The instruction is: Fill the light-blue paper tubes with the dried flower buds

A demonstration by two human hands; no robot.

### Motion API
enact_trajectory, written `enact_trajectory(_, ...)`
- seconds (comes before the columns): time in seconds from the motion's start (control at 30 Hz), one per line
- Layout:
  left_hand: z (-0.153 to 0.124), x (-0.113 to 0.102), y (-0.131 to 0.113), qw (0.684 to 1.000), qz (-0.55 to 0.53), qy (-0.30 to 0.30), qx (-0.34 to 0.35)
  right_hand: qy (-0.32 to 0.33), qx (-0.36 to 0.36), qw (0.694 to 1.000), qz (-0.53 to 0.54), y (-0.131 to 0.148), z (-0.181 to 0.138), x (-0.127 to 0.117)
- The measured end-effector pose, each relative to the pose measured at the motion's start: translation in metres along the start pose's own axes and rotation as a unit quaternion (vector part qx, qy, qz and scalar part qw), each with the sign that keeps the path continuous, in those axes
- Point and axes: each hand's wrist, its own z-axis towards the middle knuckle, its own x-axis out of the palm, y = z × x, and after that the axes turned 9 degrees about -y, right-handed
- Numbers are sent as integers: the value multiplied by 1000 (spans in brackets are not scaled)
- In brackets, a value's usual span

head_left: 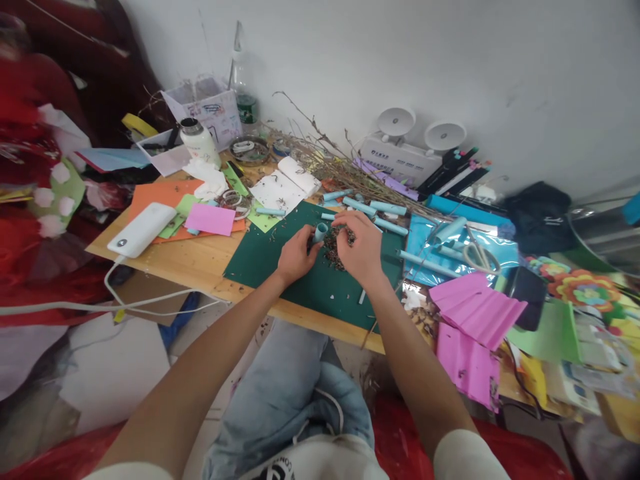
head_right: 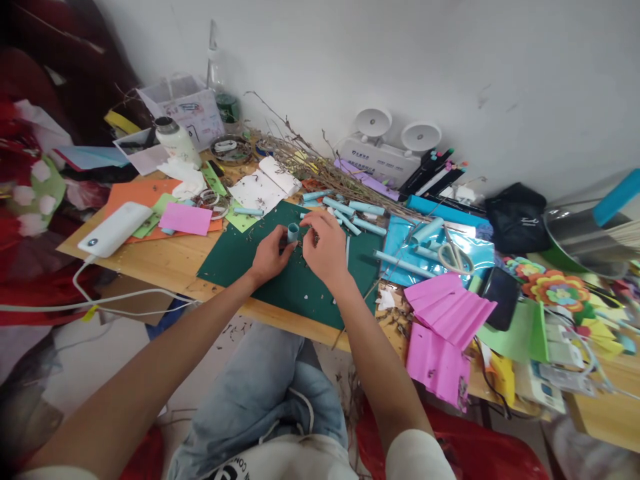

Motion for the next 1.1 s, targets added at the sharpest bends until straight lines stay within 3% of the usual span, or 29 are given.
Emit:
enact_trajectory(0.17, 0, 0, 1, 1000, 11, -4, 4, 62, -40, 997, -15, -3, -1, -3)
enact_trajectory(0.3, 0, 0, -1, 1000, 22, 5, -8, -35, 71, 995, -59, -24, -11, -18)
enact_trajectory(0.33, 0, 0, -1, 1000, 27, 6, -11, -33, 98, 991, -85, -31, -15, -21)
enact_trajectory(0.43, 0, 0, -2, 999, 35, 3, -15, 64, 122, 983, -124, -50, -33, -24)
enact_trajectory(0.67, 1, 1, 0, 999, 34, -2, -5, 123, 104, 969, -189, -50, -53, -16)
enact_trajectory(0.87, 1, 0, -1, 999, 42, 5, -14, 35, 113, 988, -96, -59, -37, -27)
enact_trajectory(1.1, 1, 0, -2, 999, 43, 4, -8, 12, 87, 996, -26, -64, -34, -19)
